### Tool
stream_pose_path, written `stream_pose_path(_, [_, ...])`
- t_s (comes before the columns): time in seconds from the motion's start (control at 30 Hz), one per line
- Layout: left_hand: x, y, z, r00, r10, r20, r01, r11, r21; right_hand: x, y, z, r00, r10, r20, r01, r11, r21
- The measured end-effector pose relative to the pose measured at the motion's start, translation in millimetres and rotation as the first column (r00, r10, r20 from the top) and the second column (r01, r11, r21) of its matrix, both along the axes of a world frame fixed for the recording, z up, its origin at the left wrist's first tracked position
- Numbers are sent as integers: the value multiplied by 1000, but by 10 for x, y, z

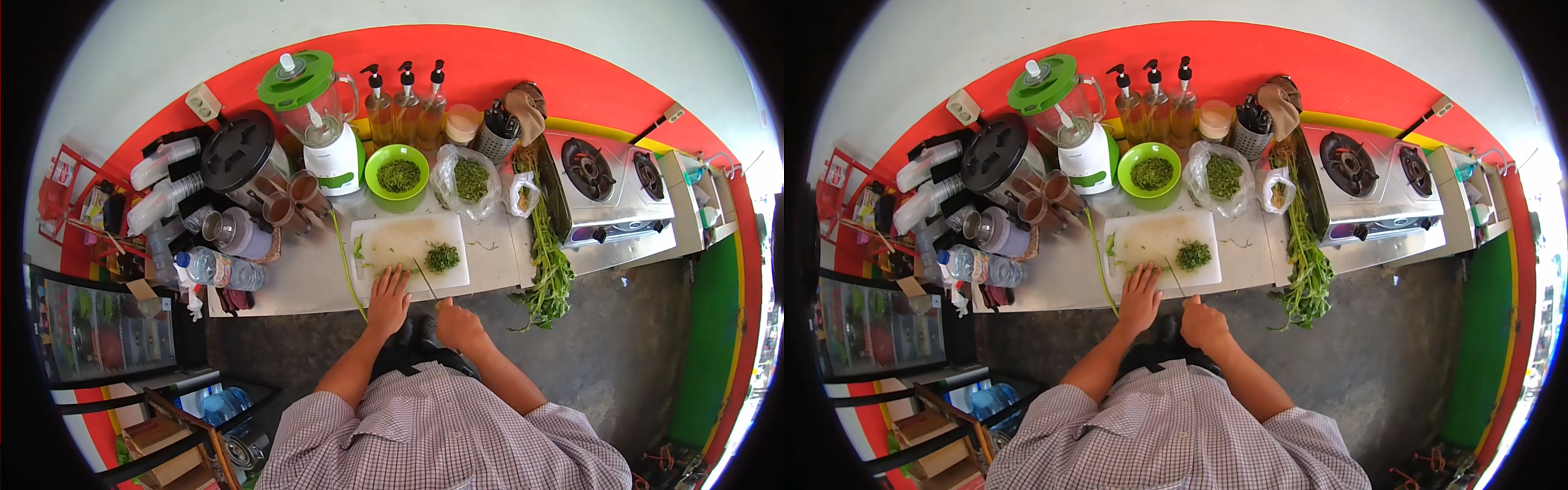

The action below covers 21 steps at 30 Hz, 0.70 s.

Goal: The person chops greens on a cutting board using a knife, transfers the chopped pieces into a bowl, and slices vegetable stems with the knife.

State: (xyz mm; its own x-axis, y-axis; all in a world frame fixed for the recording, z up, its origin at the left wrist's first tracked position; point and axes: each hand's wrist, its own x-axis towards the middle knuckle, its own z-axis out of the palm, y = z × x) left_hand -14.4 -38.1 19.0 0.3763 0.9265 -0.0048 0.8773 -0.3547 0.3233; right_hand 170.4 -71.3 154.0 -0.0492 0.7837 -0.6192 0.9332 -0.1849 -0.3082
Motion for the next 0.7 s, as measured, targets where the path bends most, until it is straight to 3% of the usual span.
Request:
stream_pose_path(0.5, [-61,13,-100,999,-24,44,20,996,81,-303,245,298,993,-91,79,97,993,-74])
stream_pose_path(0.57, [-59,18,-115,998,-18,52,15,998,64,-332,261,370,996,-31,85,37,997,-67])
stream_pose_path(0.7, [-72,25,-97,997,-19,76,14,998,65,-392,84,125,997,-53,63,56,997,-49])
